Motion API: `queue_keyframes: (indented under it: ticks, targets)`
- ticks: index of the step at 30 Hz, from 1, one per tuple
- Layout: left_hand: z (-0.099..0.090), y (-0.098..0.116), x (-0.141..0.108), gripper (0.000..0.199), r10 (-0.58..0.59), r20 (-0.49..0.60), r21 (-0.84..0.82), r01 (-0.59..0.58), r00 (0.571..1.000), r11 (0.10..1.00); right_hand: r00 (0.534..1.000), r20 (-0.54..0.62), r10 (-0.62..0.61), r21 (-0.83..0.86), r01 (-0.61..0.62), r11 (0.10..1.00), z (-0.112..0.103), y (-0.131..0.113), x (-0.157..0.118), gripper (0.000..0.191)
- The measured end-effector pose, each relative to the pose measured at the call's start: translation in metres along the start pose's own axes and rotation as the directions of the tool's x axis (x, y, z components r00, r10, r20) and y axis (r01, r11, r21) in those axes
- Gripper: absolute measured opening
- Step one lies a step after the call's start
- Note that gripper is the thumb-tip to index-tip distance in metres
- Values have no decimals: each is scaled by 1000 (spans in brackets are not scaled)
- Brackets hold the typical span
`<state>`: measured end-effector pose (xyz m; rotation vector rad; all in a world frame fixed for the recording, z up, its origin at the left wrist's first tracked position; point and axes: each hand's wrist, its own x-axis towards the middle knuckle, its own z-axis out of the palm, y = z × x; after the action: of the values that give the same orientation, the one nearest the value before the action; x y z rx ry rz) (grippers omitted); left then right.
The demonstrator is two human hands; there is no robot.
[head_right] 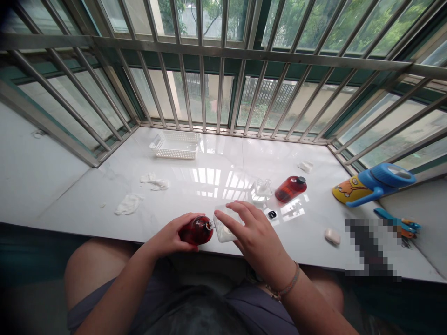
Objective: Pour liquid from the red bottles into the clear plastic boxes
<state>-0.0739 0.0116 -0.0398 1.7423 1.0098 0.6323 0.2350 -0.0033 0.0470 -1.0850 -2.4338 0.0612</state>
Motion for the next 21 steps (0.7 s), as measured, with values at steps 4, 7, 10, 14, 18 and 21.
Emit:
queue_keyframes:
  ticks: [4, 7, 10, 14, 18, 21]
  targets:
    - [0, 0, 0, 91, -4, 0, 0, 4, 1000, 1000, 1000, 3, -14, -3, 14, 1000, 0, 0, 1, 79]
    - [0, 0, 0, 91, -7, 0, -1, 7, 1000, 1000, 1000, 0, -18, -5, 18, 1000, 0, 0, 1, 77]
    - [0, -1, 0, 91, -7, -5, -3, 7, 1000, 1000, 1000, -2, -11, -5, 11, 1000, 0, 0, 1, 76]
    - [1, -3, 0, 91, -4, -7, -1, 4, 1000, 1000, 1000, -10, -17, -10, 17, 1000, -1, -1, 2, 73]
    - [1, -3, 0, 91, -2, -5, -8, 2, 1000, 1000, 999, -13, -36, -19, 36, 999, -2, -1, 3, 70]
    - [1, -3, 0, 92, -3, -3, -14, 3, 1000, 1000, 999, -10, -46, -28, 46, 999, -2, -1, 4, 67]
